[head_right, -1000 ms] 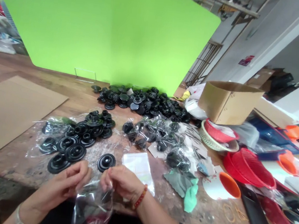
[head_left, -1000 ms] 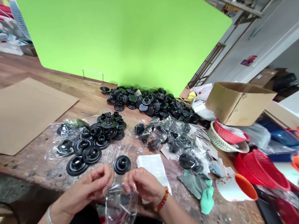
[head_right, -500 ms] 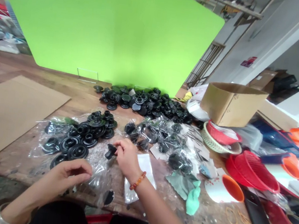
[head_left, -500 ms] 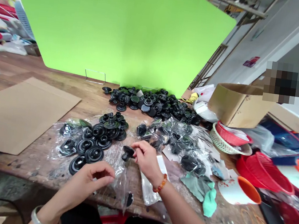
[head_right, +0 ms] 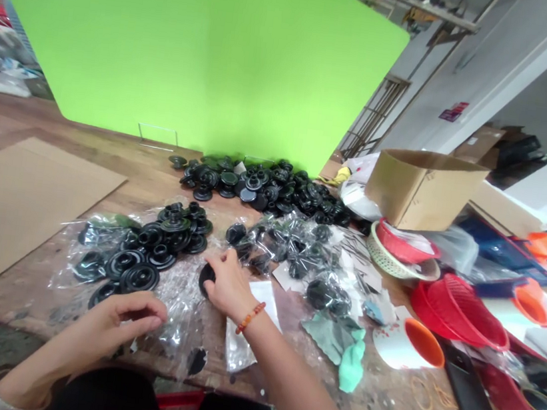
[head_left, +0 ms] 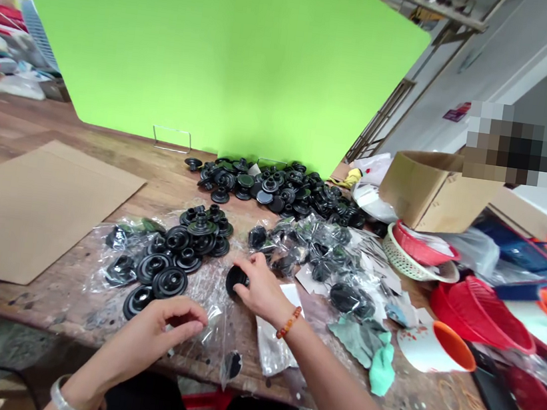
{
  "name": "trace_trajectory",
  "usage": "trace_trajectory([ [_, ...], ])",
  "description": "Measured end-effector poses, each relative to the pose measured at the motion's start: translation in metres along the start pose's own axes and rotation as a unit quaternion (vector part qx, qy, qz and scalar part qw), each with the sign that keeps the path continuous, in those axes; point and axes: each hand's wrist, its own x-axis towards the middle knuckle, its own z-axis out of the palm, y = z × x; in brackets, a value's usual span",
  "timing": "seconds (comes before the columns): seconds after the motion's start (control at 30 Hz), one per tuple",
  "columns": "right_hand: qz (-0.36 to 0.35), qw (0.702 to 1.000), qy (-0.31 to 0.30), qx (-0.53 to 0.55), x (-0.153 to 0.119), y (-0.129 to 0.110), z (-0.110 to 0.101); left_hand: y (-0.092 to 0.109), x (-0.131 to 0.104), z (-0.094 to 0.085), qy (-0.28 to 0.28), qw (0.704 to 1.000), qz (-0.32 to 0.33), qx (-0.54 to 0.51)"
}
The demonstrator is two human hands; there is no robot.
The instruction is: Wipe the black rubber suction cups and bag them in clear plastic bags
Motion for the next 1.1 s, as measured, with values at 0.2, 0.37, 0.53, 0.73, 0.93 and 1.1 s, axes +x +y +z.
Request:
trace_trajectory([
  [0.2, -0.055, 0.997, -0.059, 0.009, 0.003, 0.003, 0.01, 0.006, 0.002, 0.003, -0.013, 0.999, 0.006, 0.031],
  [0.37, -0.157, 0.984, -0.033, -0.074, -0.006, -0.001, 0.017, 0.009, 0.0, -0.001, -0.036, 0.998, 0.012, 0.048],
  [0.53, -0.188, 0.981, -0.019, 0.052, -0.016, -0.003, 0.015, 0.01, -0.004, -0.007, -0.046, 0.999, 0.015, 0.01],
  [0.73, -0.171, 0.978, -0.047, 0.105, -0.004, 0.008, 0.028, 0.011, -0.002, -0.006, -0.046, 0.999, -0.002, -0.016],
  [0.93, -0.159, 0.984, -0.059, 0.063, 0.013, 0.009, 0.031, 0.013, -0.001, -0.005, -0.039, 0.999, 0.001, 0.011],
  [1.1, -0.027, 0.99, 0.068, 0.123, 0.007, -0.013, 0.009, 0.016, 0.003, 0.003, -0.024, 0.999, 0.011, 0.042],
])
